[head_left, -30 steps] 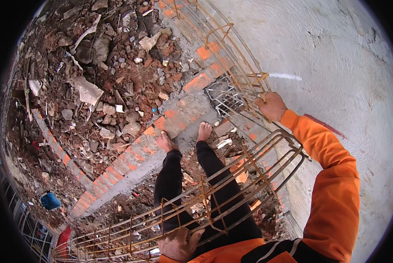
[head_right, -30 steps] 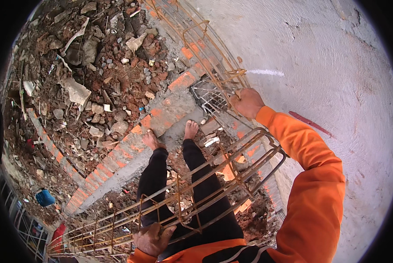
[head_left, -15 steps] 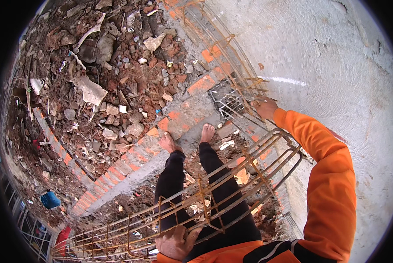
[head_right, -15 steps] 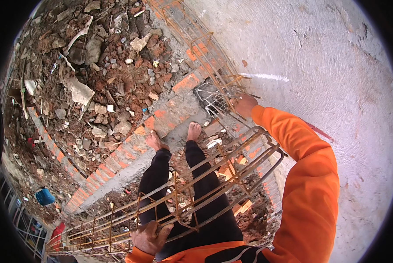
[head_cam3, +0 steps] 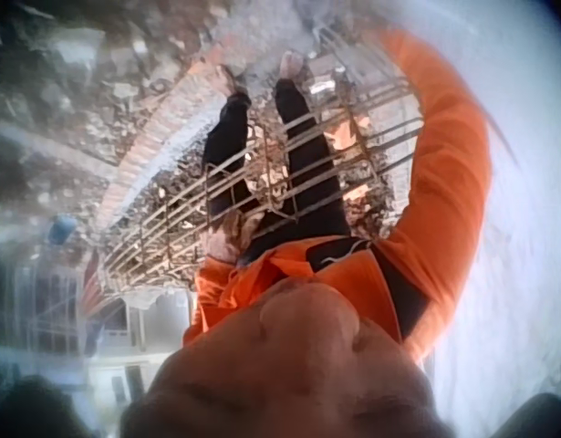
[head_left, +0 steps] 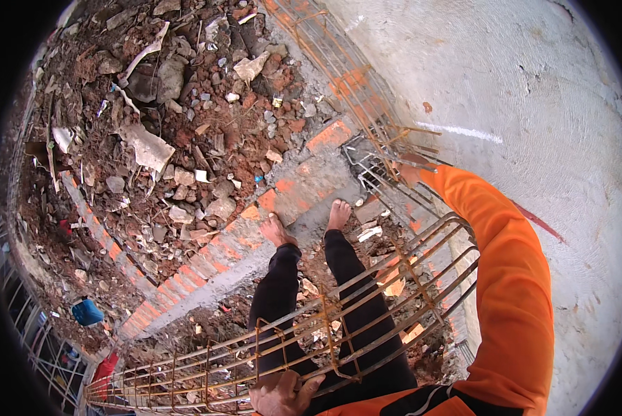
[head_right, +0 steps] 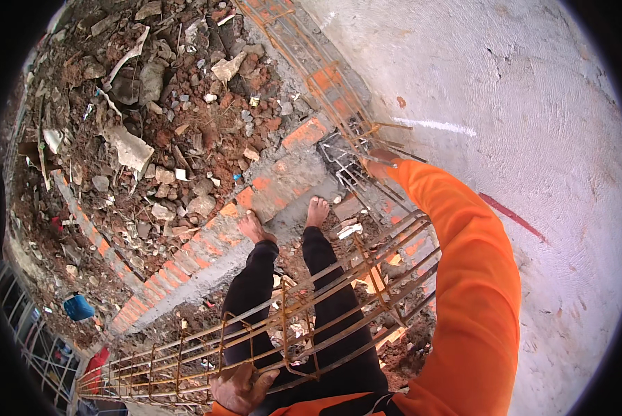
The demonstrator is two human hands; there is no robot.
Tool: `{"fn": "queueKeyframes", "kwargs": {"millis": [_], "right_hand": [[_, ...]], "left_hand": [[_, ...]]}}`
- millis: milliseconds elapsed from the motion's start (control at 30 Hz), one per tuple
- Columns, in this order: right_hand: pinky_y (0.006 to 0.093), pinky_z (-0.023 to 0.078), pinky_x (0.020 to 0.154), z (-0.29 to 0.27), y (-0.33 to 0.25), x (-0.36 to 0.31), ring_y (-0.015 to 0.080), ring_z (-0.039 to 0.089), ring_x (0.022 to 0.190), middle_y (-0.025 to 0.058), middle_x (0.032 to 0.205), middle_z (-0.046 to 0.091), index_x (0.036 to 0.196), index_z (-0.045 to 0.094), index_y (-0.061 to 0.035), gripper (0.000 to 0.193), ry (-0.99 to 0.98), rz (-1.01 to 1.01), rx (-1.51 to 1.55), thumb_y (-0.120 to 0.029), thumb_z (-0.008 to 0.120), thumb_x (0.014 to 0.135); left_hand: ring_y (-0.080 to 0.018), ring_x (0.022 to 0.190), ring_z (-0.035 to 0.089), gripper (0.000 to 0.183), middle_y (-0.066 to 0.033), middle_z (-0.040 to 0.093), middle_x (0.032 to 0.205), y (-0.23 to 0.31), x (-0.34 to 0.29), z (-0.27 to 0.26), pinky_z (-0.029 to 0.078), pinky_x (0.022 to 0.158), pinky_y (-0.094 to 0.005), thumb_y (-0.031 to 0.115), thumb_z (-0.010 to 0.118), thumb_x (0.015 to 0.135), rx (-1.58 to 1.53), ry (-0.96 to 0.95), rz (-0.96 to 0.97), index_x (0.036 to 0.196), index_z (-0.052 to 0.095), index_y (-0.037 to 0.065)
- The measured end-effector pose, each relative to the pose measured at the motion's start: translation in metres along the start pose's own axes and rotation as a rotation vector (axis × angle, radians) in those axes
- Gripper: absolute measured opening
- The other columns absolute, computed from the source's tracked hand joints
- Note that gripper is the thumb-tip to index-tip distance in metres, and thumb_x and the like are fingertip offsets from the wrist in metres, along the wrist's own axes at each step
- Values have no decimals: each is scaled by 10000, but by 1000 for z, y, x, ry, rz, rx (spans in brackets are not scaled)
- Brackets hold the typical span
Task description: The person walks across a debris-filled construction site and places a metal rebar cage into a foundation trench. They adjust the cage's position by hand to align it with the existing structure.
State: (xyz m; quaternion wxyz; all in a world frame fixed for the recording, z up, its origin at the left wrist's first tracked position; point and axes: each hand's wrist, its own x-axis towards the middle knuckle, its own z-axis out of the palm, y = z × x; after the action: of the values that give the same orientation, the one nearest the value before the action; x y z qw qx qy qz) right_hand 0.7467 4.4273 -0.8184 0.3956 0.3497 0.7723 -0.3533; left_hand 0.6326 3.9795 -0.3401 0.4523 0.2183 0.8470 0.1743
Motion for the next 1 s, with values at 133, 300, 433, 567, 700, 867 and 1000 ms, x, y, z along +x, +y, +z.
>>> {"fn": "queueKeyframes", "kwargs": {"millis": [133,300,433,567,700,867,1000], "right_hand": [[425,479,754,3,5,20,314,637,833,150,955,661,1012,624,-86,321,-50,-57,-109,-343,496,869],[424,475,773,-27,12,4,320,632,860,154,983,658,1046,617,-82,312,-96,-85,-390,-315,509,868],[406,458,826,-70,-68,-86,326,606,948,174,1025,641,1085,604,-66,339,-295,-110,-594,-318,530,871],[356,446,869,-177,-106,-211,258,598,995,171,1076,630,1155,573,-40,362,-427,-129,-259,-301,519,910],[290,429,874,-208,-99,-323,161,556,992,86,1051,608,1197,536,7,356,57,-224,346,-256,474,966],[308,384,965,-117,-95,-391,189,501,1124,145,1184,539,1209,538,-16,373,838,-146,713,-296,450,978],[352,349,1015,-68,-97,-392,241,418,1232,158,1349,405,1289,455,-12,442,1073,-125,844,-317,458,970]], "left_hand": [[-299,482,531,244,-135,549,594,5,9,-5,410,430,-396,266,681,812,1,9,47,735,585,55],[-302,470,521,256,-130,533,570,2,18,0,405,427,-403,278,682,807,-14,19,113,722,575,61],[-297,469,530,309,-130,543,578,0,0,5,422,435,-408,350,687,807,31,28,-48,732,590,66],[-267,446,569,443,-99,556,512,9,7,0,410,397,-384,441,702,776,153,-15,-31,589,499,94],[-322,481,571,447,-120,556,524,15,11,0,425,431,-408,460,678,791,154,13,-67,615,512,84],[-313,465,536,476,-127,530,511,17,13,-5,414,463,-419,487,634,820,180,47,-99,621,524,69],[-216,420,415,483,-123,445,472,30,25,-5,346,437,-375,439,632,849,130,25,-122,614,499,38]]}}
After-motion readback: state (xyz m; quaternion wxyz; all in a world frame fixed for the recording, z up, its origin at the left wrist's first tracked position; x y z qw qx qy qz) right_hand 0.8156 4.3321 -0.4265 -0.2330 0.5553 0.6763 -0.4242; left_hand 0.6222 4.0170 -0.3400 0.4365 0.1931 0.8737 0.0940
